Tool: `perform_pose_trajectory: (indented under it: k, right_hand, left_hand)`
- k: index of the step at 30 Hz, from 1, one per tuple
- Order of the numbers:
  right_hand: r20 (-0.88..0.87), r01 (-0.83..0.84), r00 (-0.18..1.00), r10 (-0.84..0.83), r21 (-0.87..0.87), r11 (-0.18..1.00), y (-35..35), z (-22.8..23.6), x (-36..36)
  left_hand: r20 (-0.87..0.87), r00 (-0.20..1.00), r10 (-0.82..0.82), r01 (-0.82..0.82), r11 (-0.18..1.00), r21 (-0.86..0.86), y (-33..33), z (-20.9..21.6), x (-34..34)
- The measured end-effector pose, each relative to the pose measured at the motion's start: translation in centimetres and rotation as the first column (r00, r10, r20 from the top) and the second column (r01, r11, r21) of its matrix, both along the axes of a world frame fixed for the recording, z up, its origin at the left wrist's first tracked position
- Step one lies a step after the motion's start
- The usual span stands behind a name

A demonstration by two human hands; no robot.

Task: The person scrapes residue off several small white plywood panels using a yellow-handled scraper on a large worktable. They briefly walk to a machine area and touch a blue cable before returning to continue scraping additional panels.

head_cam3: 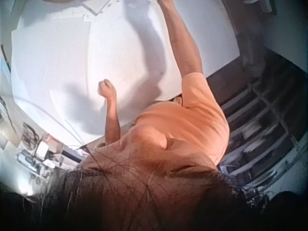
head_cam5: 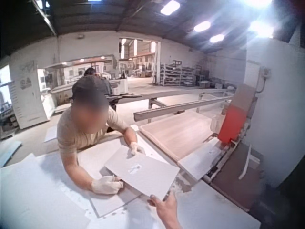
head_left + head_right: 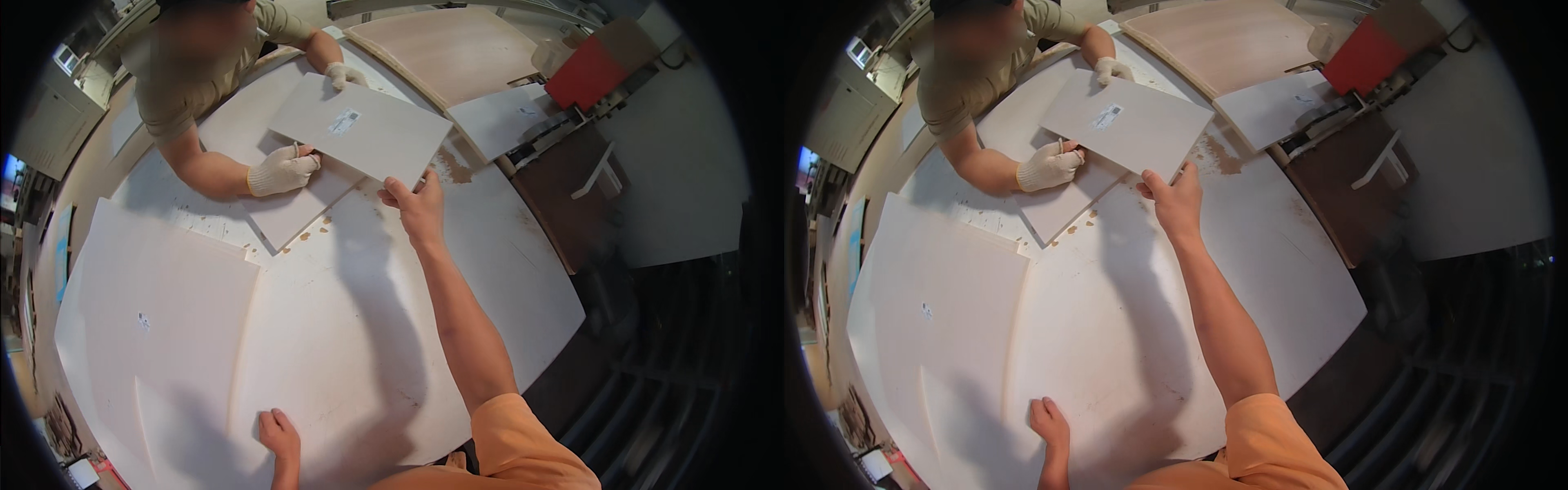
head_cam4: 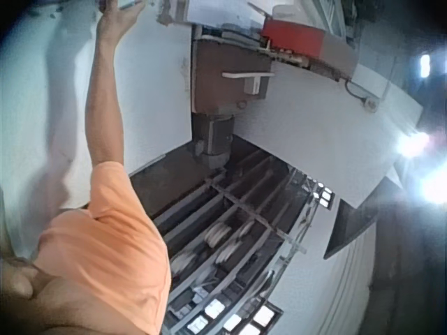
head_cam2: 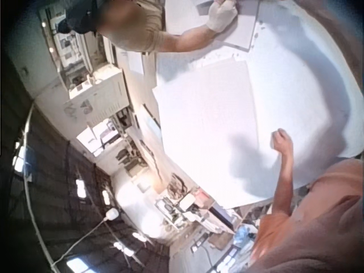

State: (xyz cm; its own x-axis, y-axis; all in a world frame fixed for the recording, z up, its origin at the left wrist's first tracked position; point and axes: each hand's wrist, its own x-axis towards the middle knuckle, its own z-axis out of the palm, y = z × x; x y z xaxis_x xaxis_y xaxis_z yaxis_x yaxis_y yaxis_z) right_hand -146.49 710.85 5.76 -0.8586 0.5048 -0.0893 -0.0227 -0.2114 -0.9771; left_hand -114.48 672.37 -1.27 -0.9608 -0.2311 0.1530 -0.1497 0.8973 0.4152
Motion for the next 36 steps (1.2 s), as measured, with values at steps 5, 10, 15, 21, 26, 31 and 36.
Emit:
perform_pose_trajectory:
  k: [5,10,15,21,26,31,36]
  right_hand:
    - [0.075,-0.015,0.997,0.021,-0.077,0.997,-1.8,-0.7,2.0]
    - [0.092,-0.005,0.995,0.027,-0.237,0.972,-5.5,-1.2,6.4]
    - [0.100,-0.025,0.993,0.061,-0.332,0.943,-7.1,-1.5,11.3]
    - [0.153,-0.051,0.981,0.121,-0.396,0.917,-5.3,-1.9,14.6]
    - [0.119,-0.097,0.982,0.145,-0.337,0.937,-3.4,-1.2,16.1]
    - [0.107,-0.140,0.978,0.177,-0.287,0.947,-1.6,-0.1,18.5]
    - [0.091,-0.193,0.969,0.230,-0.302,0.934,-0.2,0.0,21.1]
  left_hand:
    - [0.113,0.955,-0.274,0.204,0.886,0.417,8.8,2.7,-9.7]
    - [0.083,0.941,-0.329,0.128,0.572,0.810,19.2,5.2,-26.4]
    - [0.103,0.920,-0.379,0.115,0.512,0.851,20.9,5.1,-32.6]
    - [0.138,0.809,-0.572,0.070,0.327,0.942,18.8,5.1,-30.5]
    - [0.252,0.740,-0.624,-0.022,0.352,0.936,18.8,7.6,-30.3]
    - [0.354,0.838,-0.415,-0.122,0.489,0.864,17.8,9.4,-32.0]
    - [0.168,0.806,-0.567,0.022,0.314,0.949,16.5,9.8,-30.2]
